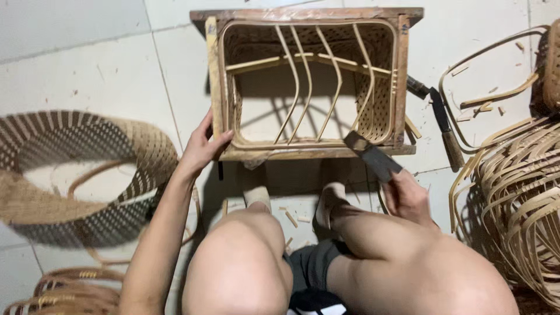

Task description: The person weaves a rectangular basket using thin wooden strips and a wooden mold. They insert and bend strips into the mold, adjust the weave, and use a hammer to secure the structure.

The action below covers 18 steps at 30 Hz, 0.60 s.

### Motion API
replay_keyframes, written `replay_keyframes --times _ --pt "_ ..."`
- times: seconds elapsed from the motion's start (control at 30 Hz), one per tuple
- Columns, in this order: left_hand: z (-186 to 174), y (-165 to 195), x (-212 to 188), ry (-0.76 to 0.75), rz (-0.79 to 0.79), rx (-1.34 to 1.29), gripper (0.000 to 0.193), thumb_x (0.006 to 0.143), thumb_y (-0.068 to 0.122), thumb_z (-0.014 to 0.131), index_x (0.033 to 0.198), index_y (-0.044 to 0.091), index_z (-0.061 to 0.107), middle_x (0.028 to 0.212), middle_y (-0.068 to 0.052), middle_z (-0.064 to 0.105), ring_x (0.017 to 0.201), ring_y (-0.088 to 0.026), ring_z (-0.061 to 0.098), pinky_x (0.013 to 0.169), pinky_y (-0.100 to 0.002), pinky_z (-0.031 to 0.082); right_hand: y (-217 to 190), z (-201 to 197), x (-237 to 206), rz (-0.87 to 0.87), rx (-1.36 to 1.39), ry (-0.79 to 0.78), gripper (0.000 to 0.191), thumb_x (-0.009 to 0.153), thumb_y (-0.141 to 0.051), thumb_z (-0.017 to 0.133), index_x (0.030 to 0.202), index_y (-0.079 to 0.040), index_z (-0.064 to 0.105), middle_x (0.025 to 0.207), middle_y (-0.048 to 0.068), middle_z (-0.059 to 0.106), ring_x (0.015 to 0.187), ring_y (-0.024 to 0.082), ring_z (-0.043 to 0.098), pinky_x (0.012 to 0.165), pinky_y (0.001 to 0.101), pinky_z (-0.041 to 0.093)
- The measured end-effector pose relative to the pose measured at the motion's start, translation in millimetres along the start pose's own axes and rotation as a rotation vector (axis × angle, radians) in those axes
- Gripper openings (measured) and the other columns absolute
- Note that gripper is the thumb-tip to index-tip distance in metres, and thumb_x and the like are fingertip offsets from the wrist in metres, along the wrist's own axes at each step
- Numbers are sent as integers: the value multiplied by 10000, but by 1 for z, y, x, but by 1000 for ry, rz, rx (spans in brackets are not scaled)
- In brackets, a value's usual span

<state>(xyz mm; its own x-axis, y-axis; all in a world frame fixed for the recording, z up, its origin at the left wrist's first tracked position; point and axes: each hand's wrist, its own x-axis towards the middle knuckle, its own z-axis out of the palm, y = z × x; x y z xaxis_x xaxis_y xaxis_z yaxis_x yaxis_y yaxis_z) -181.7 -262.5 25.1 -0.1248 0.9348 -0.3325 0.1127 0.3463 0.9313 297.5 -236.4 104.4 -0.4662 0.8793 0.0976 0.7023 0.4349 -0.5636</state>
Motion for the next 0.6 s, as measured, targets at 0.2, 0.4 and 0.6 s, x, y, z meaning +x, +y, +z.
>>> replay_keyframes --times 0.2,0.4,0.6 --pt "1 -3 0 59 -42 44 912 883 314 796 1613 86 299 1594 -191 450 1461 -275 445 1190 -408 355 -18 12 27 -31 19 -153 574 913 -29 697 1454 -73 510 974 187 666 780 377 667 662 444 552" --pt "7 -10 -1 114 -63 -13 921 853 373 802 1601 109 334 1545 -188 528 1433 -287 504 1183 -423 402 -20 23 45 -138 -20 -381 787 811 -45 713 1541 -140 435 948 140 644 740 350 653 630 440 554" --pt "8 -21 2 132 14 65 843 914 363 761 1593 92 341 1544 -176 525 1430 -271 499 1172 -384 376 -43 50 84 -376 1 -428 851 822 -61 732 1571 -193 351 959 127 638 719 307 657 603 435 559"
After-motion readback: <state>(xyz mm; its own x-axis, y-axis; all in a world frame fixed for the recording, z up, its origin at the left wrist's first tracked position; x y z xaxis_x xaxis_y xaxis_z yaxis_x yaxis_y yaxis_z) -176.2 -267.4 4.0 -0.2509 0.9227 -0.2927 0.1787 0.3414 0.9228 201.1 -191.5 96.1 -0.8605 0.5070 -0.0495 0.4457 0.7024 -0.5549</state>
